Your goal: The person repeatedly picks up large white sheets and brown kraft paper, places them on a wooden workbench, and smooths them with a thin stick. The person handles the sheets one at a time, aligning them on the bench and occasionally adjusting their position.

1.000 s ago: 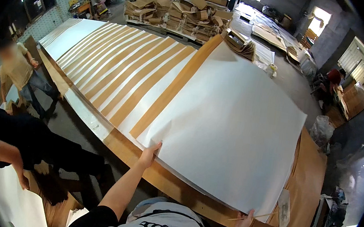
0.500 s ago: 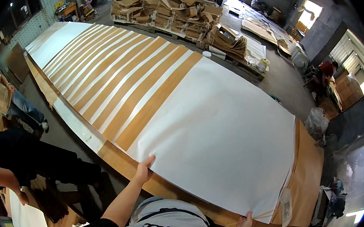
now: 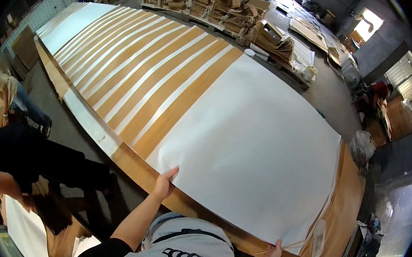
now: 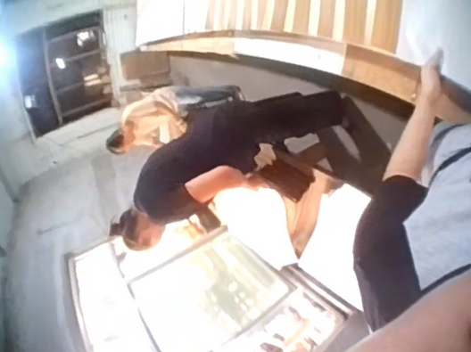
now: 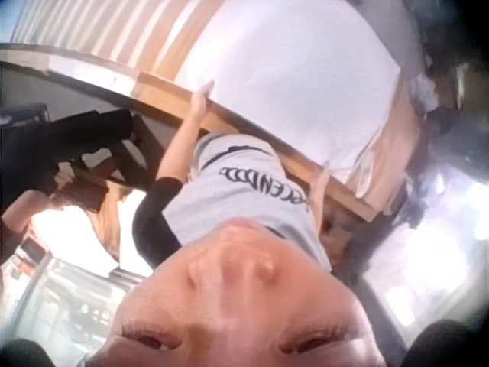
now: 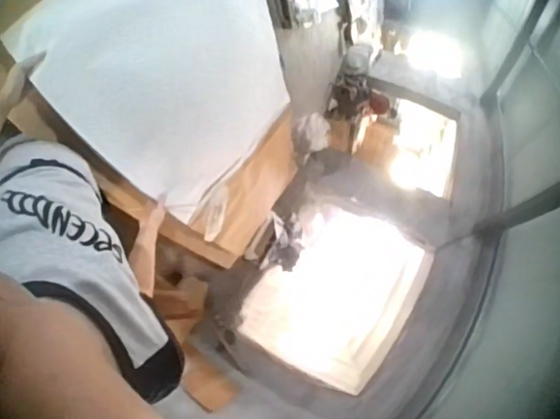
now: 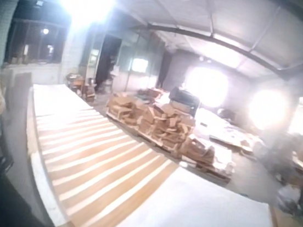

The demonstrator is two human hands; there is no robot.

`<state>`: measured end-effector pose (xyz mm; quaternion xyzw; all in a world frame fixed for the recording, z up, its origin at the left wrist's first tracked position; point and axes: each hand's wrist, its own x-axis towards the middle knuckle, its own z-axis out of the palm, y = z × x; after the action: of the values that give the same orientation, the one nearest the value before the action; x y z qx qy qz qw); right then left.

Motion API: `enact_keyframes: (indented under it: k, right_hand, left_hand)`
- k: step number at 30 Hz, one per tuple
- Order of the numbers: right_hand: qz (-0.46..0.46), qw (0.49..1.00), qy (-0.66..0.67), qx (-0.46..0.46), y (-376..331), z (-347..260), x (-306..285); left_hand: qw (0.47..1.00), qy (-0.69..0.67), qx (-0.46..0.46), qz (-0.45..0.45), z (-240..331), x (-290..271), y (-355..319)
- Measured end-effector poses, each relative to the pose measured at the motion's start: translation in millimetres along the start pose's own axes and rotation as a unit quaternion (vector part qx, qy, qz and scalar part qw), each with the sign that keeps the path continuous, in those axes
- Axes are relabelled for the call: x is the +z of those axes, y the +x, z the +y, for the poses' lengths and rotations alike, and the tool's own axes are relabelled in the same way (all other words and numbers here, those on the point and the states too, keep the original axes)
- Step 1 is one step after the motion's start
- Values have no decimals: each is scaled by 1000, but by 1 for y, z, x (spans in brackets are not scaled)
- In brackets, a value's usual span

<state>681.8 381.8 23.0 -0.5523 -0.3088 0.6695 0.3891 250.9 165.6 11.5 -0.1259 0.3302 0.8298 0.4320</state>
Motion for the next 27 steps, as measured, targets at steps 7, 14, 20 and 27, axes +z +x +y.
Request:
enact_keyframes:
  k: [7,14,20,27]
  right_hand:
    - [3,1000,-13,0,11,4,-9]
    - [-3,999,-42,5,3,-1,-18]
    - [1,998,-62,4,12,0,-16]
    - [-14,999,-28,8,16,1,-20]
  left_hand:
    - [980,82,150,102,8,-3,-3]
    - [876,292,284,258,40,-37,6]
    - [852,317,287,301,38,-51,16]
    - [879,256,259,307,37,-52,15]
